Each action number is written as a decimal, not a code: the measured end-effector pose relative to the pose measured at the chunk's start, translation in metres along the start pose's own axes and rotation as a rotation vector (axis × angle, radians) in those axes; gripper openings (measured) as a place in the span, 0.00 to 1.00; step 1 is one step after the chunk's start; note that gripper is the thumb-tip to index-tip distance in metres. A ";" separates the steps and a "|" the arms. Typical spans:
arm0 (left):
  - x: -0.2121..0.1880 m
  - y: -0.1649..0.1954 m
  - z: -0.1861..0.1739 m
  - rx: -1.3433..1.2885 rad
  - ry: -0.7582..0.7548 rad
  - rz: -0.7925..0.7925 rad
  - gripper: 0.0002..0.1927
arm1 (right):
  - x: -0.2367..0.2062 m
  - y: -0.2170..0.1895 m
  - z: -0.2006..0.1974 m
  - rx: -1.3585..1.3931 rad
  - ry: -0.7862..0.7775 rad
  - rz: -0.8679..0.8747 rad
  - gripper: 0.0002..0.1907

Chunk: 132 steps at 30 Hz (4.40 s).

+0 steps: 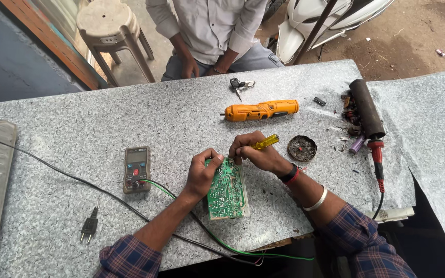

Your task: The person uses a yellow screwdriver to scrape and clean solder joints on a green circuit board. They repeatedly probe and scrape multiple points on the board while holding it steady with the other hand. A multimeter and other tools are visible on the workbench.

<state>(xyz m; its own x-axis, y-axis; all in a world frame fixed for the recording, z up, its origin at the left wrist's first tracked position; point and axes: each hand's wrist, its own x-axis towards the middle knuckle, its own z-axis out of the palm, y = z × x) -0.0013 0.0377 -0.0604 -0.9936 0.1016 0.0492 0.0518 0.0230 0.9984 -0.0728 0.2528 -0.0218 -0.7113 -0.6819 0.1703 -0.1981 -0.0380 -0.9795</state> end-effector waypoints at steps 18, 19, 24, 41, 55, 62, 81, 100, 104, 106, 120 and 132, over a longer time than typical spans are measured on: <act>0.006 -0.007 -0.010 0.027 0.020 0.018 0.15 | 0.011 0.010 0.004 0.042 -0.006 -0.009 0.11; 0.006 -0.006 -0.010 0.045 0.024 0.037 0.15 | 0.011 0.009 0.004 0.024 -0.008 -0.020 0.11; 0.010 -0.002 -0.008 0.041 0.027 0.013 0.16 | 0.013 0.009 0.001 0.019 -0.011 -0.036 0.11; 0.036 -0.039 -0.028 -0.084 0.192 0.087 0.23 | 0.033 0.055 -0.006 0.274 0.096 -0.005 0.10; 0.047 -0.045 -0.031 -0.067 0.145 0.065 0.38 | 0.042 0.054 -0.003 0.115 0.000 0.020 0.09; 0.045 -0.044 -0.032 -0.034 0.135 0.044 0.42 | 0.042 0.051 0.001 0.086 0.011 0.027 0.08; 0.045 -0.048 -0.029 -0.017 0.156 0.052 0.41 | 0.043 0.029 -0.010 -0.142 -0.215 -0.055 0.12; 0.041 -0.047 -0.030 0.001 0.155 0.063 0.41 | 0.037 0.037 -0.001 -0.115 -0.135 -0.068 0.11; 0.040 -0.047 -0.030 -0.004 0.158 0.049 0.40 | 0.036 0.039 -0.001 -0.100 -0.134 -0.082 0.11; 0.041 -0.046 -0.029 -0.015 0.158 0.052 0.40 | 0.036 0.039 0.000 -0.092 -0.121 -0.044 0.11; 0.036 -0.042 -0.025 -0.063 0.163 0.047 0.33 | 0.038 0.048 0.001 0.016 0.033 0.010 0.11; 0.016 -0.021 -0.016 0.039 0.183 0.062 0.28 | 0.018 0.011 0.003 -0.127 0.008 -0.115 0.09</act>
<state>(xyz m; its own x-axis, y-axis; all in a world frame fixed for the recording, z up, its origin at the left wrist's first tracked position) -0.0194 0.0233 -0.0798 -0.9898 -0.0787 0.1187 0.1140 0.0609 0.9916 -0.0859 0.2384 -0.0296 -0.6840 -0.6729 0.2818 -0.3617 -0.0226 -0.9320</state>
